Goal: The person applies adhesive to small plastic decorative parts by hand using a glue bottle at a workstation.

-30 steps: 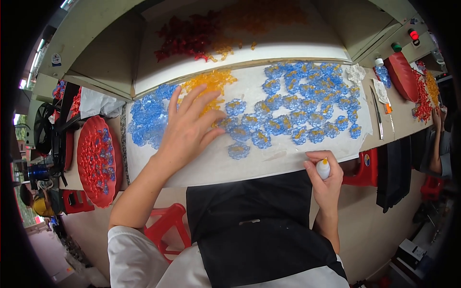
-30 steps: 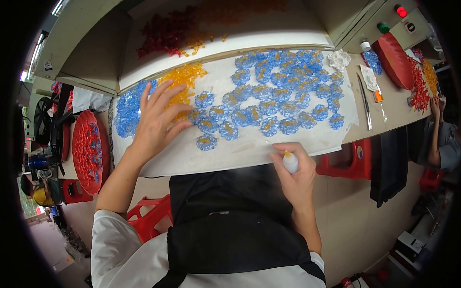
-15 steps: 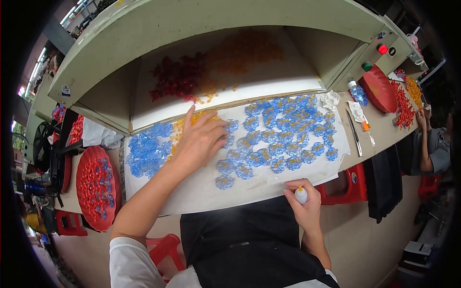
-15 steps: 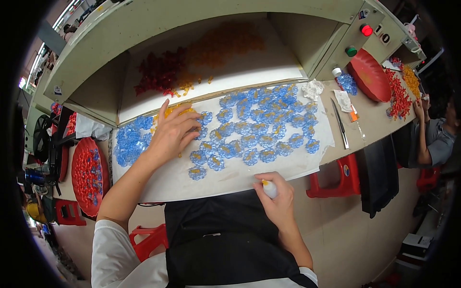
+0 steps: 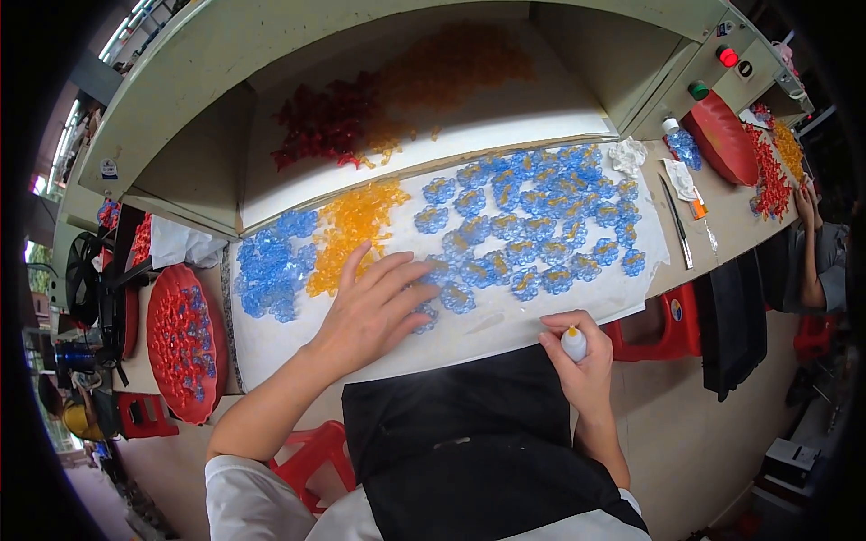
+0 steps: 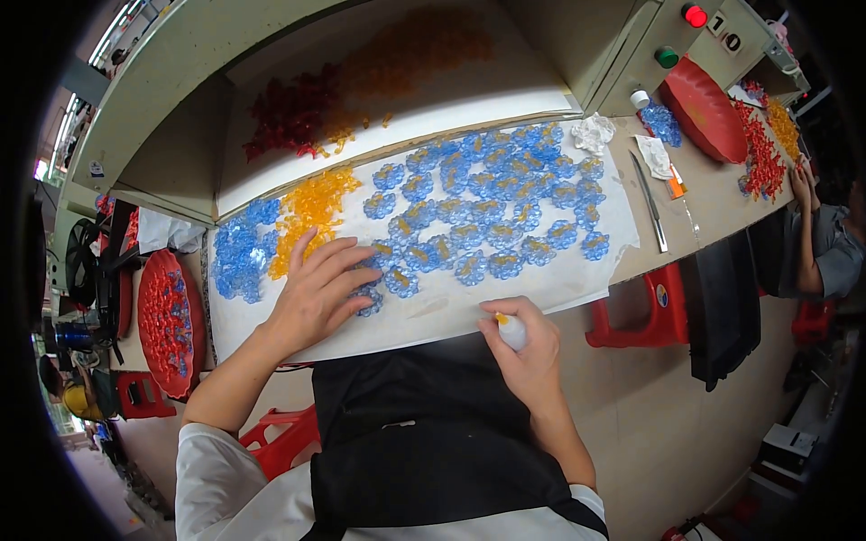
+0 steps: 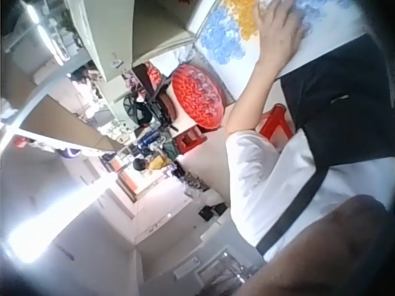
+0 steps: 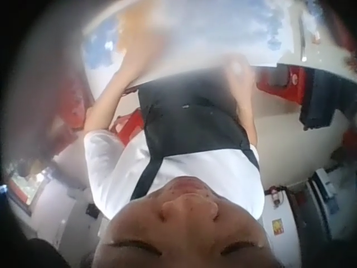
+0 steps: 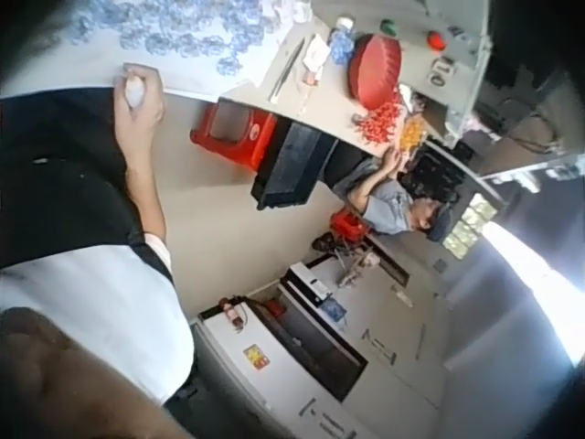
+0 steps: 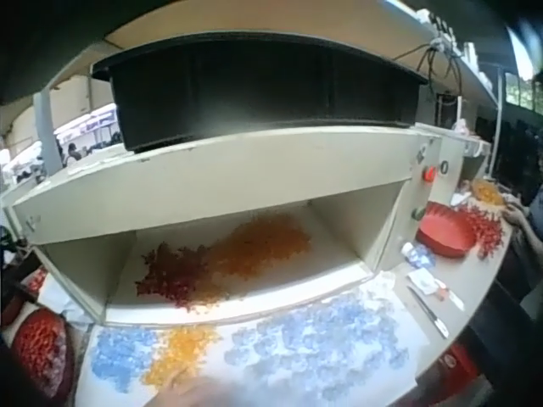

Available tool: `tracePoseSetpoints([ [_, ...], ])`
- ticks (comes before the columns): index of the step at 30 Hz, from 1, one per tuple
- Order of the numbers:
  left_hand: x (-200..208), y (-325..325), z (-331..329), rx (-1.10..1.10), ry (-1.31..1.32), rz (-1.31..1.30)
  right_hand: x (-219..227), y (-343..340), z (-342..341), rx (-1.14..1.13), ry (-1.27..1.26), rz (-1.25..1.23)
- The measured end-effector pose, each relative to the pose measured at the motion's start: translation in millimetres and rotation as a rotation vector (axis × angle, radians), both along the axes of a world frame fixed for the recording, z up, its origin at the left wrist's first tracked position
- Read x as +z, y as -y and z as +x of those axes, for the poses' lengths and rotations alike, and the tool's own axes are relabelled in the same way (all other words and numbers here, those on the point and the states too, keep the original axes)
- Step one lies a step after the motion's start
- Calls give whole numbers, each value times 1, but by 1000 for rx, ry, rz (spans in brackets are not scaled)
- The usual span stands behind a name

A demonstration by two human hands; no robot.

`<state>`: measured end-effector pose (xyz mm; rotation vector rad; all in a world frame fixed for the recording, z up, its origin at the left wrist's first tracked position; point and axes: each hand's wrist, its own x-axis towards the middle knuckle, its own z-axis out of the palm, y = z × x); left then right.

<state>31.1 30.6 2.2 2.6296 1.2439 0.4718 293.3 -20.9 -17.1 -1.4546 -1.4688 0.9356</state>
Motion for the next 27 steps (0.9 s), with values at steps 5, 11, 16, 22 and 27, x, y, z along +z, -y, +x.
tracePoseSetpoints([
  [5,-11,-13,5,22,7,124,2,4,2,-2,-1,15],
  [11,-14,-29,3,43,-5,182,3,6,0,-18,41,27],
  [16,-9,-38,8,96,71,197,3,4,-2,-6,40,16],
  [22,-8,-52,46,205,54,128,4,8,-6,-6,1,-1],
  [27,-6,-55,46,256,-31,107,1,8,0,-33,32,20],
])
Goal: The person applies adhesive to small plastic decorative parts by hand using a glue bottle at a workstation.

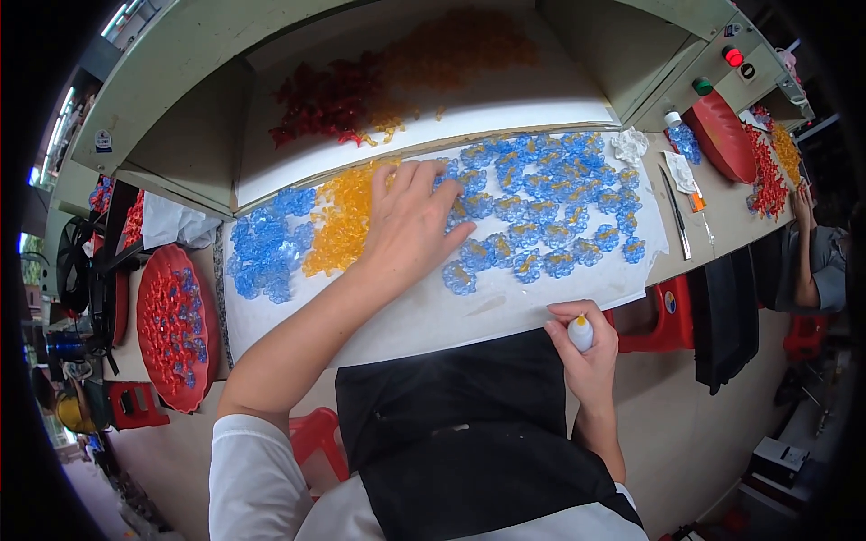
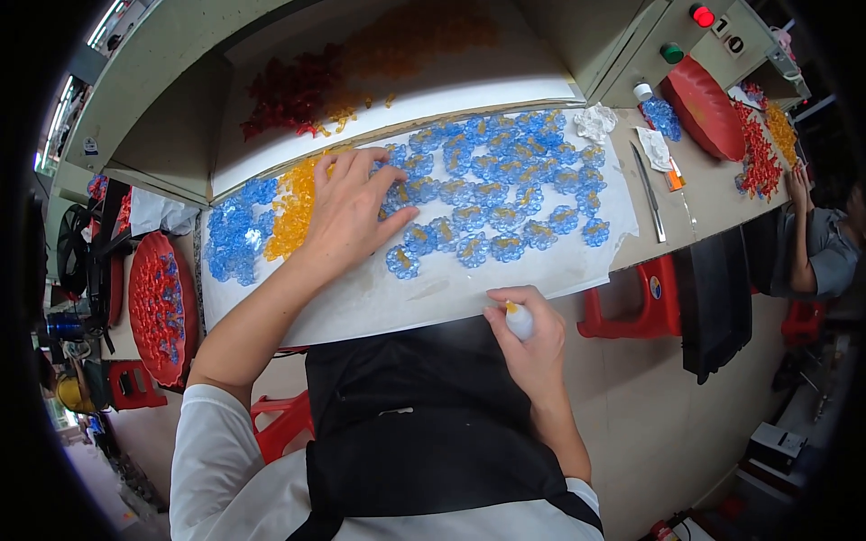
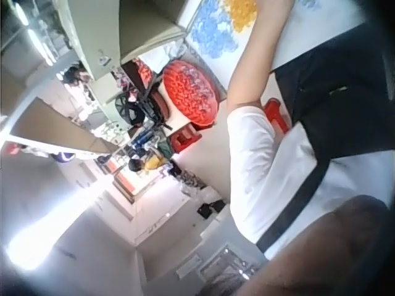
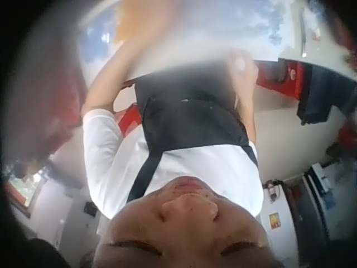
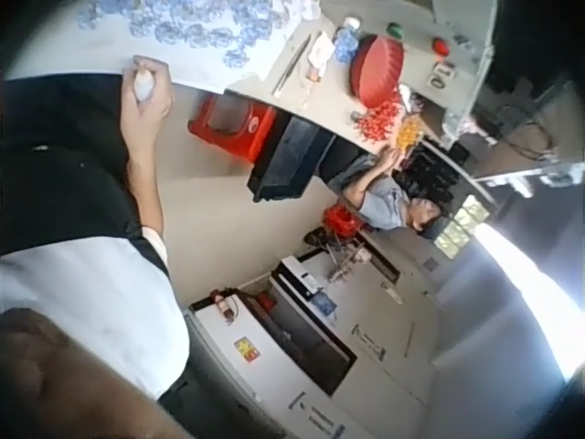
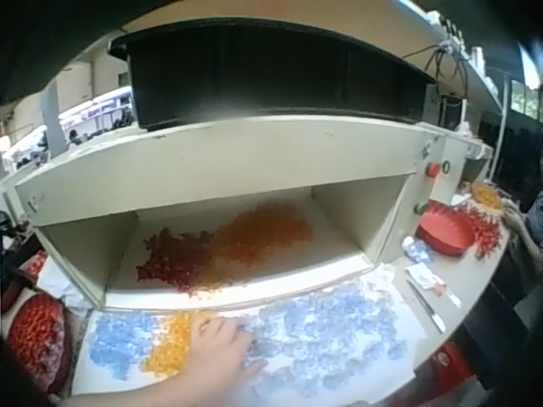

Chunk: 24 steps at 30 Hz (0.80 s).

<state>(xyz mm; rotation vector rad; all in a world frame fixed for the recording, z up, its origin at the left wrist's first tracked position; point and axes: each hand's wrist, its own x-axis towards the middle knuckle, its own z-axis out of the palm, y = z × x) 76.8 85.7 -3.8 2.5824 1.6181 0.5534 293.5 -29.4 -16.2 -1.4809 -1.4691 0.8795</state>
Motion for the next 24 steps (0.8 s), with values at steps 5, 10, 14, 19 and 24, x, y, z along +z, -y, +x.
tracePoseSetpoints([
  [5,-1,-1,-4,-31,-23,78,1,-3,-3,13,-10,-7],
  [10,1,7,-3,-79,-15,123,-3,-3,-2,6,-33,4],
  [14,9,33,-12,-267,100,-63,0,-2,1,-24,-11,-7],
  [19,-3,49,-20,-272,32,52,3,-5,-6,-7,-26,-28],
  [24,4,60,-35,-184,84,109,8,-16,-15,121,103,116],
])
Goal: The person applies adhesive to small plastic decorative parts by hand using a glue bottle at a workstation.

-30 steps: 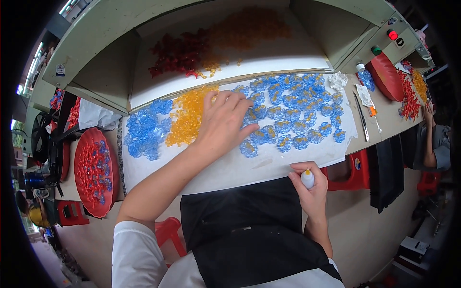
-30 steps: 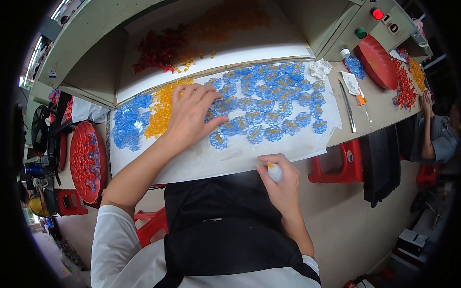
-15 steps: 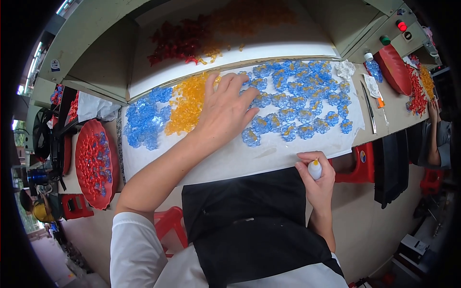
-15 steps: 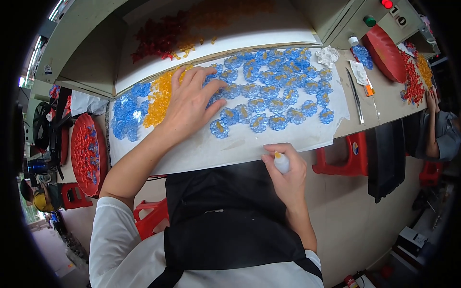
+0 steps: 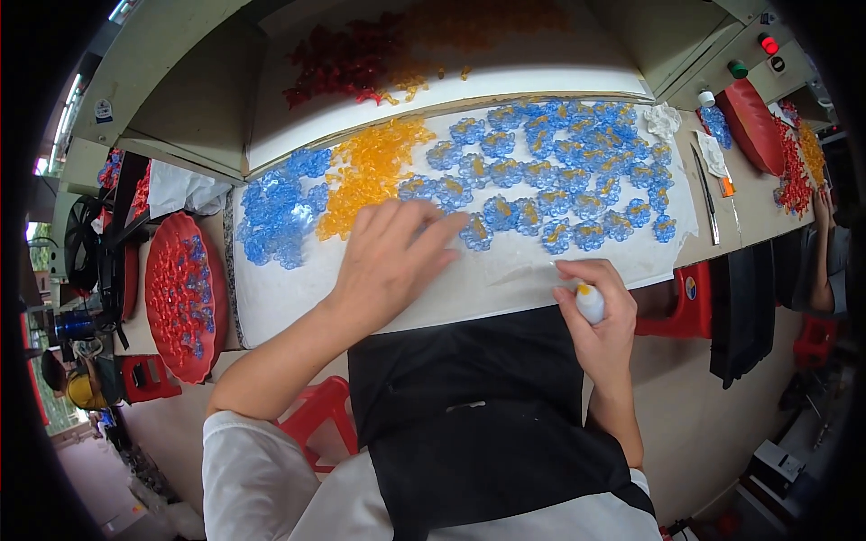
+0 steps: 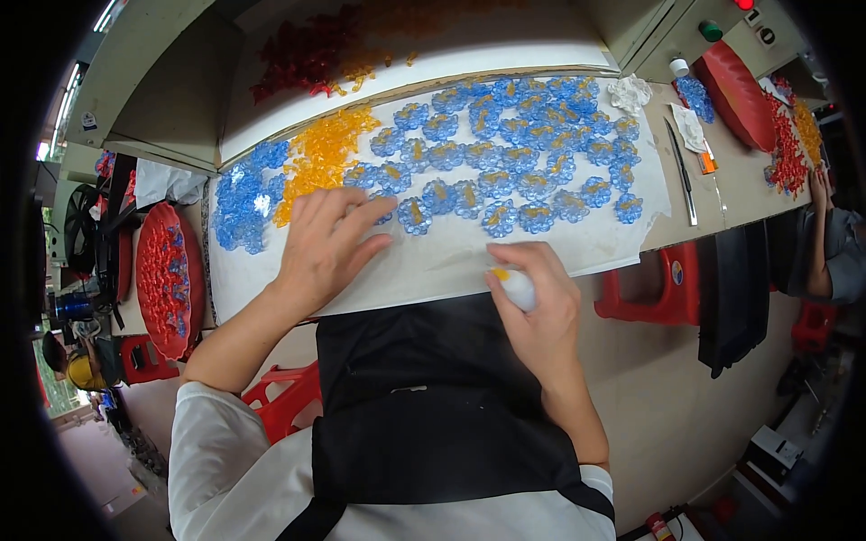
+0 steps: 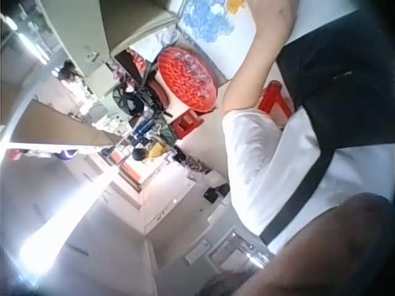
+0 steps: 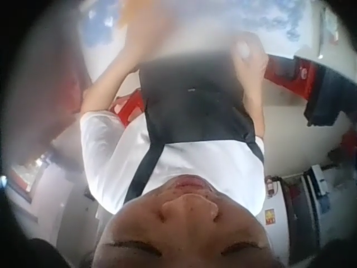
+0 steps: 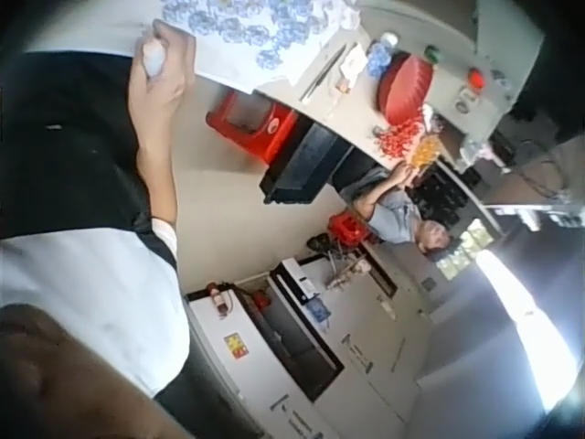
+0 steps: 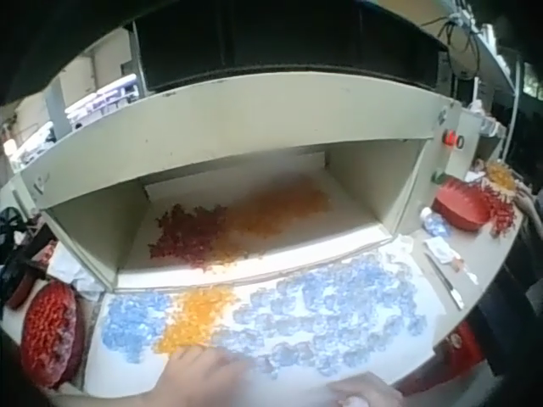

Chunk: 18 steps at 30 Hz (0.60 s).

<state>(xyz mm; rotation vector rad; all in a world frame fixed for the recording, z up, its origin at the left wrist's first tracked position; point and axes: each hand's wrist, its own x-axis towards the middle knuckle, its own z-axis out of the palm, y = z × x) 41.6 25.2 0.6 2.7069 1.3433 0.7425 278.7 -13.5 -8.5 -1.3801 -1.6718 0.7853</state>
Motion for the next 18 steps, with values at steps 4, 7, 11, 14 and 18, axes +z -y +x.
tracePoseSetpoints([
  [4,-5,22,-20,74,-85,-79,3,-9,-18,124,133,54],
  [7,-13,25,-20,78,-28,-98,2,-11,-31,191,200,80],
  [11,-17,25,-18,64,45,-109,4,-11,-33,190,252,20],
  [14,-17,27,-22,39,64,-127,1,-8,-28,191,240,34],
  [18,-20,31,-28,39,96,-111,-2,-5,-27,159,158,33],
])
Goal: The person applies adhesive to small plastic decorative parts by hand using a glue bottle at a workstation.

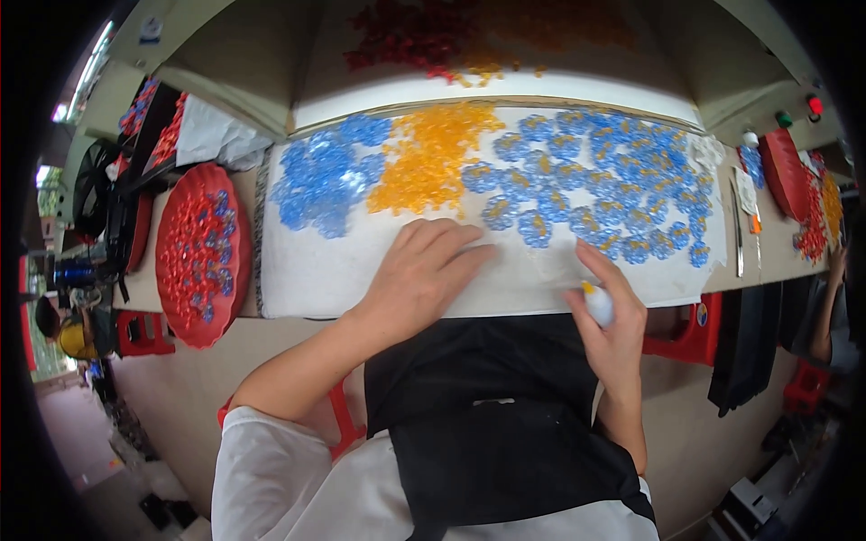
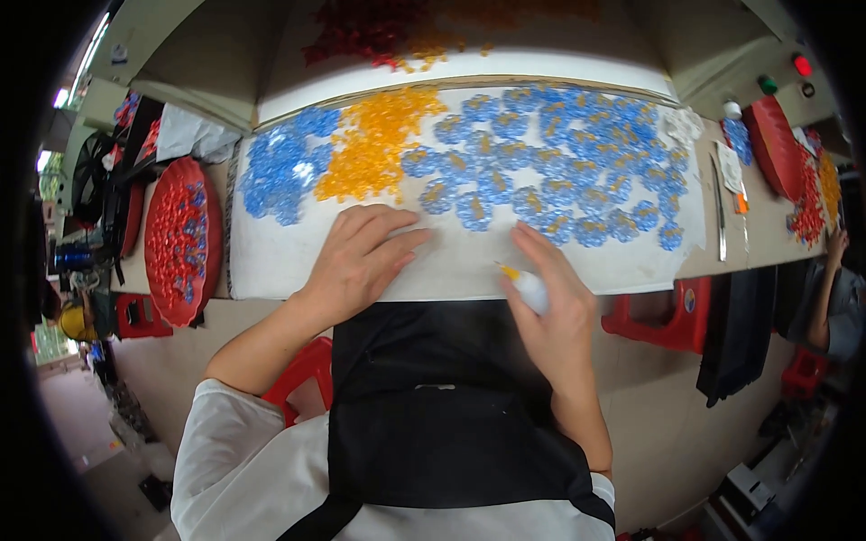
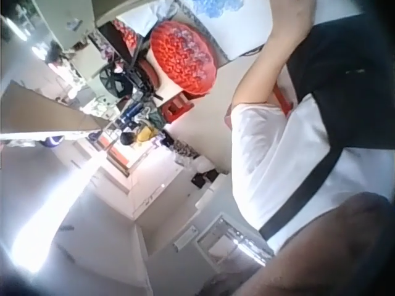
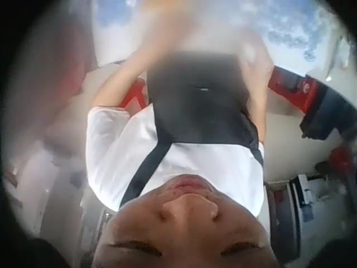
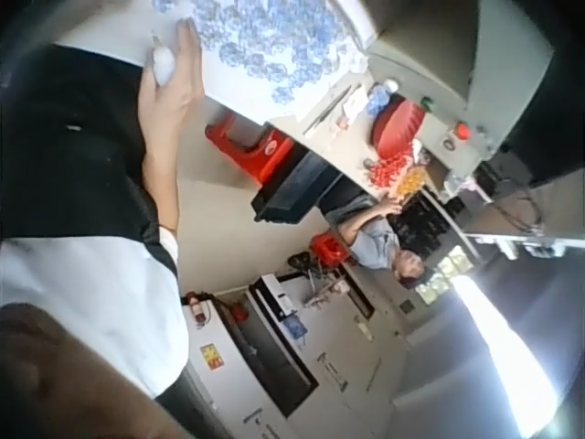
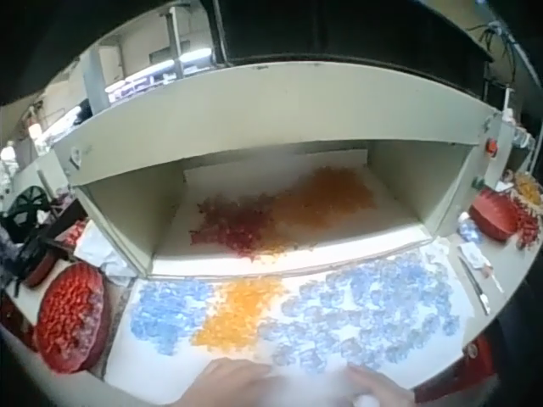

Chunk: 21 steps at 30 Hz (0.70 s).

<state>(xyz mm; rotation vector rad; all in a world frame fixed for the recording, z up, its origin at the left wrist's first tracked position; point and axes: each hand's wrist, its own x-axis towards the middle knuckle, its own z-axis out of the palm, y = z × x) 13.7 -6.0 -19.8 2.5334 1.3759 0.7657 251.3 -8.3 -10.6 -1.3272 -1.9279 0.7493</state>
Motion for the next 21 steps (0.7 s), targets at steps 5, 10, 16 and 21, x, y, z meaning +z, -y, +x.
tracePoseSetpoints([
  [5,-4,-1,12,-18,127,1,1,3,-3,-17,-21,-74],
  [10,-3,-11,4,107,58,123,5,7,0,-122,45,-64],
  [16,0,-49,3,301,-143,206,2,-4,-9,-51,57,1],
  [21,-5,-64,2,243,-194,182,0,1,-3,-55,-2,-45],
])
